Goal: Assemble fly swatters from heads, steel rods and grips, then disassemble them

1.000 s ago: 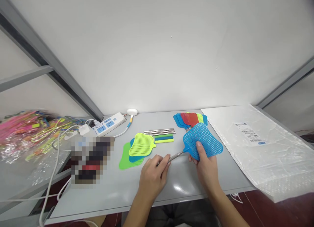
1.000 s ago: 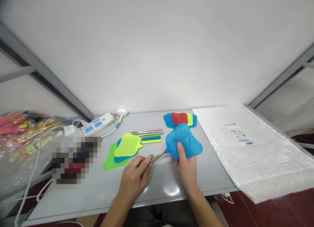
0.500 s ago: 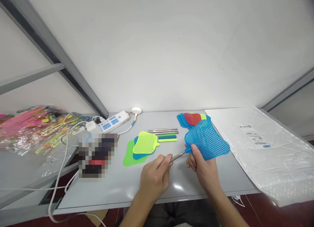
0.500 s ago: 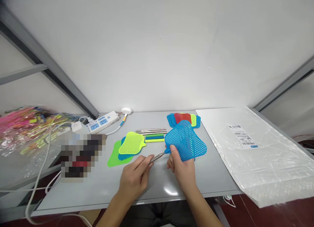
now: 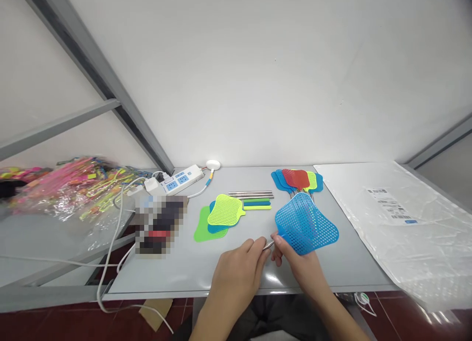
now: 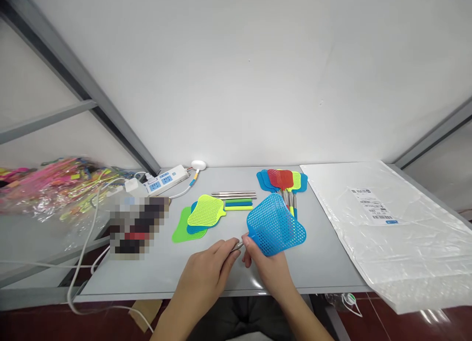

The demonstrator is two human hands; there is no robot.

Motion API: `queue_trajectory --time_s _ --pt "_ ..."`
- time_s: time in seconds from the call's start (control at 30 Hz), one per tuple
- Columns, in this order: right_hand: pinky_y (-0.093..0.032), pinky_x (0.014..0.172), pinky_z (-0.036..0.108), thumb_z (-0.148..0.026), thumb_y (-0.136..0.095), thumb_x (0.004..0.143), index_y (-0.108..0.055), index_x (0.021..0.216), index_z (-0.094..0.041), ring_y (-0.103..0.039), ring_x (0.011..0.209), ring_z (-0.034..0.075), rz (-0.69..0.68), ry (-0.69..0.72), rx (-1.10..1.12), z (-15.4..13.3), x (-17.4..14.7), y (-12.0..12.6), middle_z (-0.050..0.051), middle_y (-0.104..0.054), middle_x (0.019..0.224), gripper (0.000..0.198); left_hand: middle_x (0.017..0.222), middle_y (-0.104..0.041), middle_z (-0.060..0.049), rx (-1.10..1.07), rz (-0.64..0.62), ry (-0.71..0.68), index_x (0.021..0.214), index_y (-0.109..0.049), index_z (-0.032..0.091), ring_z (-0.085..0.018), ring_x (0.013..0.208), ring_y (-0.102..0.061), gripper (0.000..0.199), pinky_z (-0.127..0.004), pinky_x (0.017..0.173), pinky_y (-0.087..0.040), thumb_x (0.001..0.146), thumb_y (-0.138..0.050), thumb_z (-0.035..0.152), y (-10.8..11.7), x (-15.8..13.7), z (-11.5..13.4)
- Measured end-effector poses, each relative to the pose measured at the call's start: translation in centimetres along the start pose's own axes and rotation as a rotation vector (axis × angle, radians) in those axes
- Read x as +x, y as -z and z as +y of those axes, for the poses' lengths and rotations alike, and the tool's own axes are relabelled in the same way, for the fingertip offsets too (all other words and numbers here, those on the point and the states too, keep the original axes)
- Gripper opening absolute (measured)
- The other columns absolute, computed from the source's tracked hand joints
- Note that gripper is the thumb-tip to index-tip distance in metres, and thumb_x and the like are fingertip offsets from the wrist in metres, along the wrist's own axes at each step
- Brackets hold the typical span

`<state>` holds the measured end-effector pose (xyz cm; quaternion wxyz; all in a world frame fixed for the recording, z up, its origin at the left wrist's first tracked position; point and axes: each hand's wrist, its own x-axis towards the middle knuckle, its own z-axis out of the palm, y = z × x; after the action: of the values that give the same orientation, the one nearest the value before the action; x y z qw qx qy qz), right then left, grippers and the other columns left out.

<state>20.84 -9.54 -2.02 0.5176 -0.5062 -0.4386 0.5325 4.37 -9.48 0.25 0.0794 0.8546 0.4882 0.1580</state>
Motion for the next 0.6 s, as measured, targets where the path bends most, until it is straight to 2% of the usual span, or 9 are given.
queue_trajectory --time_s 0.13,0.23,0.33,0.4,0.43,0.53,0.6 --pt "-0.048 0.068 0.031 -0.051 -0.057 0.087 -0.059 0.065 -0.021 -0.059 0.059 0.017 -0.048 0.050 -0.069 -0.2 -0.7 0.0 -0.001 -0.059 0.054 0.038 0.080 -0.065 0.001 0.010 -0.023 -0.013 0.110 -0.054 0.027 -0.019 0.063 -0.065 0.019 -0.031 0.050 -0.031 0.100 -0.037 0.028 -0.4 0.2 1.1" --pt "-0.049 0.075 0.033 -0.047 -0.059 0.088 -0.062 0.074 -0.021 -0.061 0.064 0.018 -0.020 0.095 -0.089 -0.4 -1.2 0.5 -0.001 -0.061 0.057 0.030 0.075 -0.063 0.002 0.040 -0.059 -0.012 0.096 -0.055 0.027 -0.018 0.059 -0.063 0.015 -0.031 0.049 -0.027 0.099 -0.041 0.026 0.0 0.2 1.4" --pt "-0.051 0.078 0.037 -0.043 -0.064 0.086 -0.063 0.078 -0.019 -0.062 0.062 0.018 0.152 0.127 -0.014 -1.0 -1.3 2.3 -0.002 -0.060 0.055 0.025 0.070 -0.062 0.002 0.118 -0.043 -0.017 0.086 -0.055 0.025 -0.018 0.057 -0.060 0.016 -0.031 0.051 -0.026 0.098 -0.044 0.029 0.9 -0.4 0.6" --pt "-0.053 0.071 0.039 -0.041 -0.068 0.083 -0.062 0.077 -0.019 -0.059 0.055 0.016 0.308 0.163 0.113 -1.5 -1.4 4.0 -0.004 -0.057 0.055 0.024 0.069 -0.060 0.001 0.169 0.002 -0.041 0.083 -0.056 0.025 -0.018 0.057 -0.056 0.021 -0.030 0.053 -0.028 0.098 -0.043 0.030 1.7 -1.1 -0.3" --pt "-0.053 0.068 0.039 -0.039 -0.071 0.081 -0.062 0.078 -0.018 -0.057 0.052 0.015 0.345 0.185 0.167 -1.9 -1.4 4.9 -0.004 -0.057 0.056 0.023 0.069 -0.059 0.000 0.176 0.022 -0.063 0.082 -0.056 0.024 -0.018 0.058 -0.055 0.023 -0.030 0.055 -0.029 0.099 -0.042 0.030 2.1 -1.5 -0.7" --pt "-0.054 0.062 0.037 -0.038 -0.073 0.079 -0.063 0.083 -0.018 -0.054 0.050 0.013 0.364 0.231 0.281 -2.6 -2.0 6.2 -0.005 -0.055 0.059 0.023 0.070 -0.057 -0.001 0.164 0.064 -0.120 0.085 -0.058 0.023 -0.018 0.062 -0.053 0.026 -0.031 0.061 -0.032 0.100 -0.038 0.027 3.1 -2.6 -0.9" --pt "-0.053 0.060 0.035 -0.040 -0.070 0.081 -0.062 0.086 -0.019 -0.053 0.050 0.012 0.368 0.242 0.353 -2.6 -2.8 5.8 -0.006 -0.053 0.059 0.023 0.072 -0.056 -0.001 0.173 0.094 -0.125 0.089 -0.059 0.023 -0.018 0.066 -0.052 0.024 -0.031 0.063 -0.032 0.100 -0.038 0.025 3.5 -3.2 -0.2"
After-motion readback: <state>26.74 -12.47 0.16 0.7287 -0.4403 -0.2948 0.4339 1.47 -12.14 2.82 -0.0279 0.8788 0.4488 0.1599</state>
